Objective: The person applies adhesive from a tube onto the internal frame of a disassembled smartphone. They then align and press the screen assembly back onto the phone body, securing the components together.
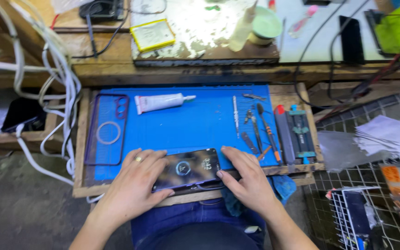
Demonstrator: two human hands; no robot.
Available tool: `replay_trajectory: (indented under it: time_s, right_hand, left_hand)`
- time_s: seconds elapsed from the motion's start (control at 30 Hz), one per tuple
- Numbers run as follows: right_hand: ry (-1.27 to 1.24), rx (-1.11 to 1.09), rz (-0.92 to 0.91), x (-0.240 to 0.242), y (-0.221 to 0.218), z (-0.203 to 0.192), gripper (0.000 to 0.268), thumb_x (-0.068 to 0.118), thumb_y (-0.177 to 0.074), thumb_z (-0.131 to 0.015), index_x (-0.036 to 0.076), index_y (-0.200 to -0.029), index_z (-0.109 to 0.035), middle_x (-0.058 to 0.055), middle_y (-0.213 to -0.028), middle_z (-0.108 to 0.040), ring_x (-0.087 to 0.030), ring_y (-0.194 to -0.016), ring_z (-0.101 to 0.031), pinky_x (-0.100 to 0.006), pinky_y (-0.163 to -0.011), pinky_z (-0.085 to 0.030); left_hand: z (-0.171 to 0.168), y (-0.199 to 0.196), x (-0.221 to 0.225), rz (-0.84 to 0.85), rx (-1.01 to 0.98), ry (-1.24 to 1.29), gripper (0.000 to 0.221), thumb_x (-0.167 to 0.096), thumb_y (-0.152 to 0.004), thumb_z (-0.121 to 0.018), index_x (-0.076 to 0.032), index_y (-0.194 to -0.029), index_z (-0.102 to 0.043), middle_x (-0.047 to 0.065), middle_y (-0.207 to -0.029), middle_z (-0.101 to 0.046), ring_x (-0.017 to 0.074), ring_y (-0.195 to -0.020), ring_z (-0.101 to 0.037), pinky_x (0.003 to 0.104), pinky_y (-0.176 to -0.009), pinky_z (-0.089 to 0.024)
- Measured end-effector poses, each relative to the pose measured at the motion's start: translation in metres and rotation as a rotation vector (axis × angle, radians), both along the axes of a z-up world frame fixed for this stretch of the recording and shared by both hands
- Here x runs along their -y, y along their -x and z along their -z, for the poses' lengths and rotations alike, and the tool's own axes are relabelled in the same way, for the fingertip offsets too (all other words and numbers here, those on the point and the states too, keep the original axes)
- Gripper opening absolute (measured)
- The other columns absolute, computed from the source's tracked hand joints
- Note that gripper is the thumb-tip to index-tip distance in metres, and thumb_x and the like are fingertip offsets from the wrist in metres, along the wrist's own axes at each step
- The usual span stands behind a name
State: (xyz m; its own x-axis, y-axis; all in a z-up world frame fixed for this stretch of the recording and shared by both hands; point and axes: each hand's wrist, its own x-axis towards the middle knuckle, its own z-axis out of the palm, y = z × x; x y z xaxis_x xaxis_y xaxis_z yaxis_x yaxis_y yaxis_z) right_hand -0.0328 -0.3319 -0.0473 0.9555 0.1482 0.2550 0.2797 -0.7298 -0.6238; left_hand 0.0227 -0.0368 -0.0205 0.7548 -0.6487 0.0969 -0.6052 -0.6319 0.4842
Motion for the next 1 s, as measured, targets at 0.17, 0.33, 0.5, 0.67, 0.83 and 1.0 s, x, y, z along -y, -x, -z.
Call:
replay_trajectory:
  time_s: [0.17, 0.33, 0.5, 0.67, 0.83, 1.0]
  right_hand:
    - [-0.027, 0.046, 0.145, 0.026, 0.001, 0.000, 0.044, 0.019, -0.087, -0.075, 0.001, -0.126, -0.066, -0.018, -0.130, -0.069, -0.033, -0.124, -0.064, -0.041, -0.104, -0.047]
    - [0.008, 0.077, 0.279, 0.058, -0.008, -0.003, 0.039, 0.018, -0.088, -0.073, 0.001, -0.122, -0.068, -0.017, -0.126, -0.071, -0.033, -0.121, -0.065, -0.040, -0.103, -0.049]
    - [0.038, 0.058, 0.229, 0.056, -0.030, -0.014, 0.035, 0.020, -0.090, -0.071, 0.002, -0.120, -0.068, -0.015, -0.123, -0.071, -0.032, -0.119, -0.066, -0.040, -0.101, -0.050]
    - [0.136, 0.150, -0.136, 0.006, -0.088, -0.017, 0.031, 0.019, -0.091, -0.071, 0.006, -0.119, -0.069, -0.014, -0.124, -0.070, -0.032, -0.116, -0.065, -0.043, -0.099, -0.049]
    - [0.341, 0.367, -0.333, -0.068, -0.162, -0.017, 0.043, 0.016, -0.079, -0.073, 0.003, -0.119, -0.067, -0.016, -0.125, -0.065, -0.035, -0.111, -0.060, -0.046, -0.090, -0.046]
    - [0.553, 0.066, -0.289, -0.095, -0.186, -0.018, 0.032, 0.021, -0.092, -0.072, 0.010, -0.122, -0.065, -0.011, -0.114, -0.066, -0.032, -0.108, -0.063, -0.046, -0.091, -0.048]
  left_hand:
    - [0.007, -0.002, 0.006, 0.022, -0.001, 0.030, 0.066, -0.034, -0.067, -0.083, -0.006, -0.123, -0.062, 0.016, -0.137, -0.060, 0.0361, -0.124, -0.051, 0.053, -0.109, -0.030]
    - [0.011, -0.004, 0.008, 0.021, -0.004, -0.010, 0.070, -0.036, -0.066, -0.085, -0.007, -0.125, -0.061, 0.017, -0.136, -0.058, 0.0383, -0.129, -0.049, 0.055, -0.108, -0.027]
    - [0.011, -0.003, 0.007, 0.010, -0.039, -0.010, 0.070, -0.038, -0.068, -0.084, -0.010, -0.128, -0.060, 0.015, -0.137, -0.059, 0.0371, -0.130, -0.049, 0.053, -0.110, -0.027]
    - [0.003, 0.003, 0.004, 0.009, 0.010, 0.073, 0.068, -0.041, -0.071, -0.084, -0.005, -0.124, -0.062, 0.020, -0.137, -0.058, 0.0392, -0.130, -0.049, 0.057, -0.112, -0.025]
    - [-0.003, 0.005, -0.001, -0.082, 0.052, 0.132, 0.051, -0.035, -0.076, -0.081, -0.003, -0.113, -0.067, 0.018, -0.130, -0.062, 0.0358, -0.124, -0.052, 0.051, -0.108, -0.033]
    - [-0.002, 0.006, -0.009, -0.175, 0.065, 0.218, 0.038, -0.030, -0.081, -0.078, -0.004, -0.107, -0.069, 0.015, -0.123, -0.068, 0.0336, -0.119, -0.061, 0.045, -0.102, -0.044]
